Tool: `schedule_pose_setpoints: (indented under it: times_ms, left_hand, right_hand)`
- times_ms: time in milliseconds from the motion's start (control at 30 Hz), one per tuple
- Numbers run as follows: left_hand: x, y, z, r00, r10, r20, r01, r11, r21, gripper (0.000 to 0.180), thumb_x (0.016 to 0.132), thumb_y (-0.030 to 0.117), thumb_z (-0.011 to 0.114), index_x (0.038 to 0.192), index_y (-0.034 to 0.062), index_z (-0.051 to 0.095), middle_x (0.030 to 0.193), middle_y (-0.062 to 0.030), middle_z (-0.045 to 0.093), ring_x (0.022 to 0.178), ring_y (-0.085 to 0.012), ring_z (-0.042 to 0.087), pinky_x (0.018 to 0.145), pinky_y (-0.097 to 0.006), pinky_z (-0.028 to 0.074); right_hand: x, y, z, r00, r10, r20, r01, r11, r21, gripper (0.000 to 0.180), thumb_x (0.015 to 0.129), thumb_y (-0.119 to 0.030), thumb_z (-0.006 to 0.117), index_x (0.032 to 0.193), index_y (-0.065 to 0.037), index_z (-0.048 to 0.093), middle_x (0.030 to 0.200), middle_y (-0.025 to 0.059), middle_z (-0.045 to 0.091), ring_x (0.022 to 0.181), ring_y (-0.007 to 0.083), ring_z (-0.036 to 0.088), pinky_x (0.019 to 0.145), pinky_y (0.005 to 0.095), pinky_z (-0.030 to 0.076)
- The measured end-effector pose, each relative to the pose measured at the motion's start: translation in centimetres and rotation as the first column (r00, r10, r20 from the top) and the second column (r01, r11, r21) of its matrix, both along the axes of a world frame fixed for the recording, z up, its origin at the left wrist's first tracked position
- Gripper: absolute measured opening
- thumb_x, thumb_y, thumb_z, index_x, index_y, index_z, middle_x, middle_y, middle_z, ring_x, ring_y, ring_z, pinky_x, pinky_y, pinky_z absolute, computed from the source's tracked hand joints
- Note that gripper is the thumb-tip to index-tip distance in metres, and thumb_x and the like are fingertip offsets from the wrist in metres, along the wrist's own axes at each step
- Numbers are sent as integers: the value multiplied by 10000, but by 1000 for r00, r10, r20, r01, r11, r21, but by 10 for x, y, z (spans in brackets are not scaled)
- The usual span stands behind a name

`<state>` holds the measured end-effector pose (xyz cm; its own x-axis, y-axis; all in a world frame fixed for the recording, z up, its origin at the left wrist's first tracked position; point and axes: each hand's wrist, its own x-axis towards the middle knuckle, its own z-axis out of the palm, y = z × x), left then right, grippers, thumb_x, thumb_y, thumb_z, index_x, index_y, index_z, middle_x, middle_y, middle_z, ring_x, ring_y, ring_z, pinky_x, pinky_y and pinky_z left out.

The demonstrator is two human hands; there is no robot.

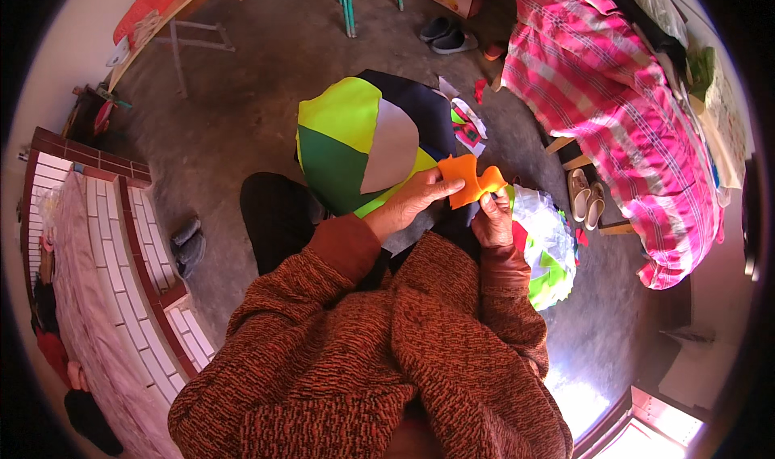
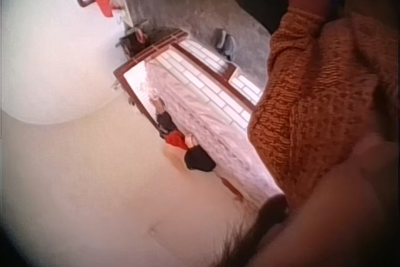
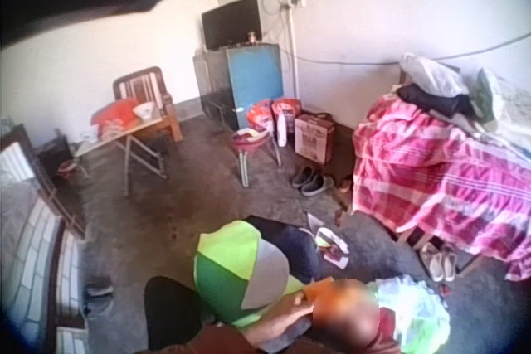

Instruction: The person sits on the floor and repeatedly picks up colorful fabric pieces, folds them, and places them onto a growing pile on their lap. The person handles the pieces one at a time, adjusting and stacking them without using any tools.

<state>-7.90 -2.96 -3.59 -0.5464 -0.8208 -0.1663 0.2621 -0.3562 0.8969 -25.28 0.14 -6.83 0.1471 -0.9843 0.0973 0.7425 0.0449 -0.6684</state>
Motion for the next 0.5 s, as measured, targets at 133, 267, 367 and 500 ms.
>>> schedule_pose_setpoints:
  times_ms: [133,267,367,500]
  left_hand:
    - [3,4,-4,997,80,16,-78,992,-101,391,888,240,605,1190,6,519,1067,-1,589,997,-79,524,873,-237,401]
    - [6,5,-1,980,183,80,-166,969,-184,327,889,207,606,1142,11,537,1008,17,585,934,-65,525,838,-239,416]
    - [9,4,1,971,232,48,-212,942,-260,308,893,191,601,1132,10,533,984,20,569,905,-61,519,819,-236,423]
    - [13,-1,8,938,333,97,-277,887,-370,247,868,106,603,1078,-10,544,922,-6,594,859,-63,537,746,-223,450]
  right_hand:
    - [4,-1,11,999,-39,18,40,999,-21,345,852,-89,626,1177,-40,520,1124,66,583,1048,194,555,944,358,423]
    - [5,-2,11,997,-74,0,74,996,51,310,857,-117,629,1141,-36,533,1071,57,601,985,175,581,874,324,464]
    - [10,-5,19,997,-75,-34,77,995,63,284,859,-127,631,1115,-41,544,1003,38,613,877,136,595,767,279,493]
    - [7,-7,14,993,-80,-84,86,994,65,239,868,-116,619,1085,-47,545,915,9,611,742,78,567,626,213,473]
